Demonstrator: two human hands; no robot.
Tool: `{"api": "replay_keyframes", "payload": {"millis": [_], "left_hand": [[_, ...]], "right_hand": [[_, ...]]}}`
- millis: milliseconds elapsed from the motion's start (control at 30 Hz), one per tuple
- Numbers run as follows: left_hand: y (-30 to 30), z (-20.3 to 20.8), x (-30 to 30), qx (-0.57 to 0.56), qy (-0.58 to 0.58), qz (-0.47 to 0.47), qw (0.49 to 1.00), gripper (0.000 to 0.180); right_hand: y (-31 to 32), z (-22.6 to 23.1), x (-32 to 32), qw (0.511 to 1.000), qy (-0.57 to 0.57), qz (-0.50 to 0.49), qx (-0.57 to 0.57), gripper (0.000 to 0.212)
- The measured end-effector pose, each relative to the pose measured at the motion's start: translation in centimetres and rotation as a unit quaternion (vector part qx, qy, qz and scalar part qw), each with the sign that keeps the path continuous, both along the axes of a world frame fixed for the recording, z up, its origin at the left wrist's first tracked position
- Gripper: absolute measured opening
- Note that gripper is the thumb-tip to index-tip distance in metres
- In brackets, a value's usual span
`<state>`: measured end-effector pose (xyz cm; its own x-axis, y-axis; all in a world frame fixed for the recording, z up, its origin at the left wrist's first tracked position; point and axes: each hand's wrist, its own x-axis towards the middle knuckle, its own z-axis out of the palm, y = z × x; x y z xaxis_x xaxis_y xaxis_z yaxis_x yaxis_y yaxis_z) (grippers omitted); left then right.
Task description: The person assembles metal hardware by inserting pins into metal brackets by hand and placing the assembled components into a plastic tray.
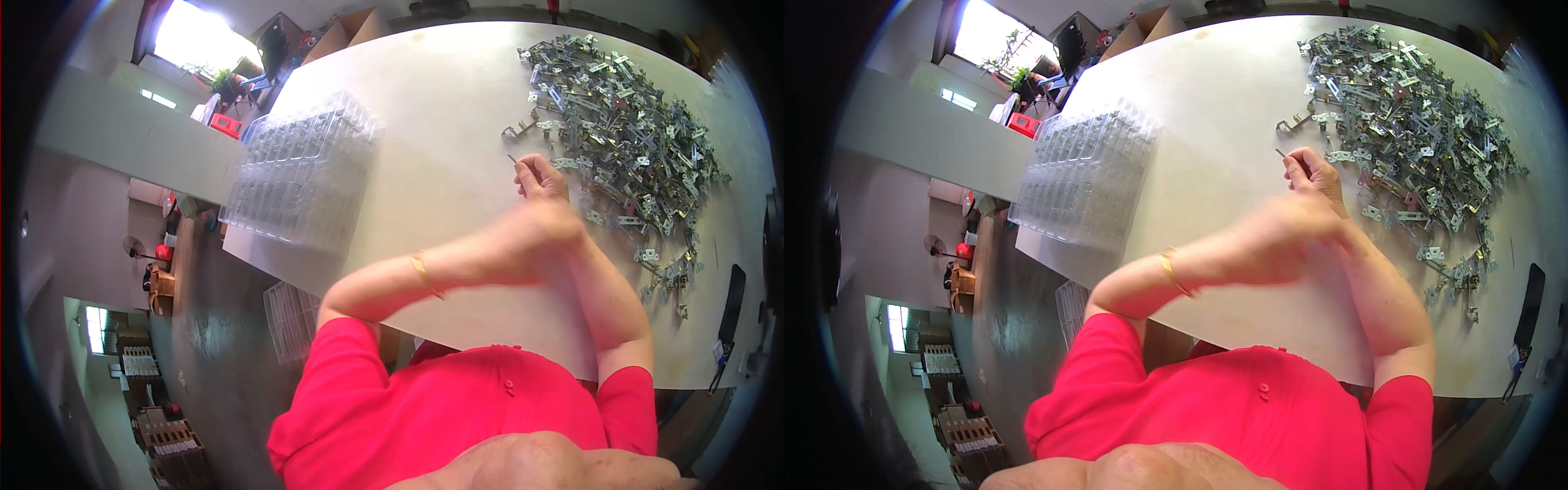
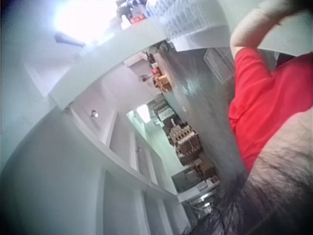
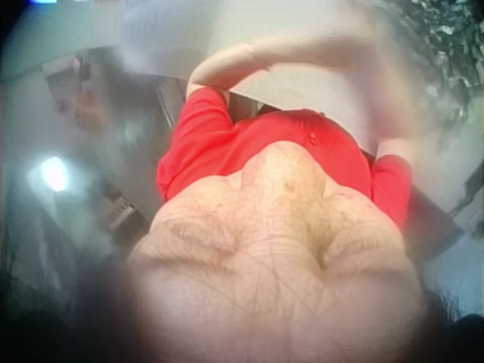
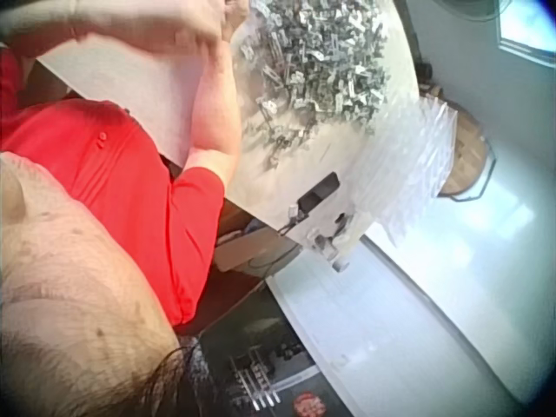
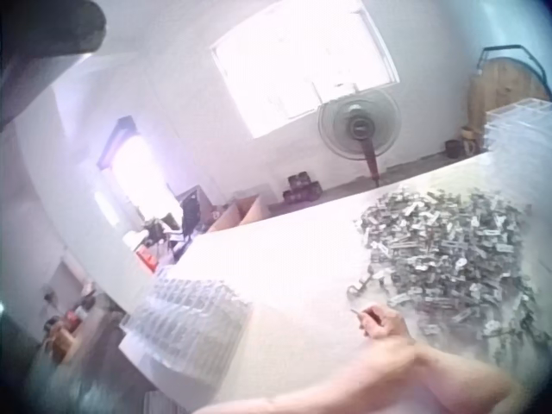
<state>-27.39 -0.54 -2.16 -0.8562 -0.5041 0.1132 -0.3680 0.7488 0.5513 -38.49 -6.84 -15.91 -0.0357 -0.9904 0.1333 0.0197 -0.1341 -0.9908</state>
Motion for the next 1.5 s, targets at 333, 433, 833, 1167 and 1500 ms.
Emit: {"api": "replay_keyframes", "payload": {"millis": [333, 433, 833, 1167, 1500], "left_hand": [[12.0, -1.7, -9.9, 0.258, 0.092, -0.205, 0.94, 0.034], [11.6, -1.9, -9.2, 0.292, 0.152, -0.196, 0.924, 0.029], [11.5, -1.3, -9.5, 0.397, 0.045, -0.104, 0.911, 0.019], [10.3, -1.3, -9.9, 0.566, -0.061, -0.081, 0.818, 0.011], [10.1, 2.3, -7.3, 0.742, -0.05, -0.134, 0.655, 0.012]], "right_hand": [[0.6, -0.1, -0.4, 0.998, 0.035, 0.004, -0.049, 0.012], [-0.1, 0.3, 0.7, 0.991, 0.092, -0.01, -0.101, 0.015], [0.8, 1.0, 0.0, 0.988, 0.127, -0.035, -0.084, 0.017], [0.9, 1.2, 0.4, 0.985, 0.146, -0.028, -0.084, 0.017], [1.0, 1.5, 0.5, 0.988, 0.142, -0.021, -0.063, 0.018]]}}
